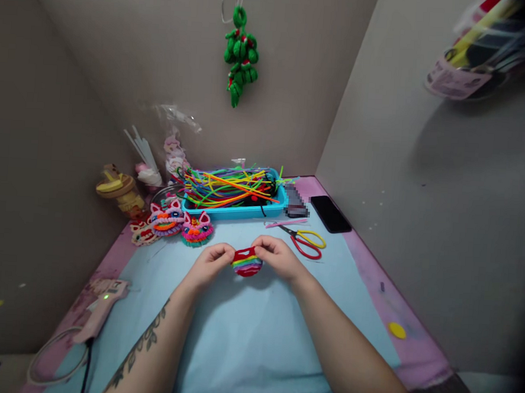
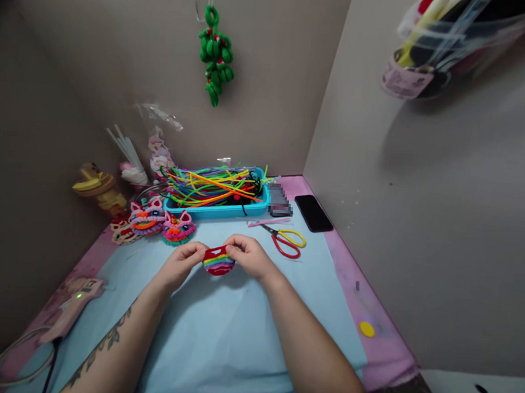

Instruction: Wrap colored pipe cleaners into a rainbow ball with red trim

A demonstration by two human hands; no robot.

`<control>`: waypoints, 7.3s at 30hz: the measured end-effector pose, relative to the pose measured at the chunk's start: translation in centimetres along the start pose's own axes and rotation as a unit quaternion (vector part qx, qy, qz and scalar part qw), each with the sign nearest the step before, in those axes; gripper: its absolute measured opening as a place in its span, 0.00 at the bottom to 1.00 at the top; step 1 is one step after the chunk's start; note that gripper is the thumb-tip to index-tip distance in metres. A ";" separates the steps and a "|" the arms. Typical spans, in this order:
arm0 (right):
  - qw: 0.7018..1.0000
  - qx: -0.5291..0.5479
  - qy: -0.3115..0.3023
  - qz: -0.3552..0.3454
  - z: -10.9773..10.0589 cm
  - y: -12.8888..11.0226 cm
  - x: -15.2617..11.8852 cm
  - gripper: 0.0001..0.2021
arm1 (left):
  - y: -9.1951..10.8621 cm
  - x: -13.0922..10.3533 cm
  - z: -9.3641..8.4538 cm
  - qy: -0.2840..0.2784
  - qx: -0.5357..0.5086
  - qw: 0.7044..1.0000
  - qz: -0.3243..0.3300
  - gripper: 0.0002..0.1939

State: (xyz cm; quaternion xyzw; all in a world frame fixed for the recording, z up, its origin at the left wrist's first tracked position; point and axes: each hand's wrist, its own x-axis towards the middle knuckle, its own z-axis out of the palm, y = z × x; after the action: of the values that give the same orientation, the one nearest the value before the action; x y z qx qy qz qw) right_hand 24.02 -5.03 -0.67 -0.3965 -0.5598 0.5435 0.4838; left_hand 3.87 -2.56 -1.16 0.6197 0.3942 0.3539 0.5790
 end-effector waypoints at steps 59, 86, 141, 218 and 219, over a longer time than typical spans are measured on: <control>0.993 -0.078 0.075 -0.052 1.2 1.3 0.0 0.06 | 0.2 -0.3 1.1 0.083 0.092 0.991 0.044 0.10; 0.998 -0.041 0.055 0.011 0.4 1.5 0.2 0.05 | 0.8 -0.1 0.1 -0.015 0.096 0.995 0.024 0.13; 0.999 -0.027 0.027 0.016 0.8 1.7 0.1 0.08 | 1.1 -0.6 2.3 0.058 -0.080 0.995 -0.021 0.17; 0.940 -0.312 0.031 -0.135 1.8 3.1 0.0 0.30 | -1.3 -0.2 3.9 0.122 -0.208 0.966 -0.098 0.22; 0.939 -0.315 0.033 -0.136 1.8 3.2 0.0 0.30 | -1.3 -0.2 3.9 0.125 -0.207 0.965 -0.098 0.23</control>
State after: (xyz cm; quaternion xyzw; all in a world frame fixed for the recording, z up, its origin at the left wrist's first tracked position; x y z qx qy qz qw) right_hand 21.97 -5.15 -3.70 -0.4668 -0.7345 0.2546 0.4217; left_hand 7.16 -4.47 -2.78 0.3956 0.4408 0.4437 0.6725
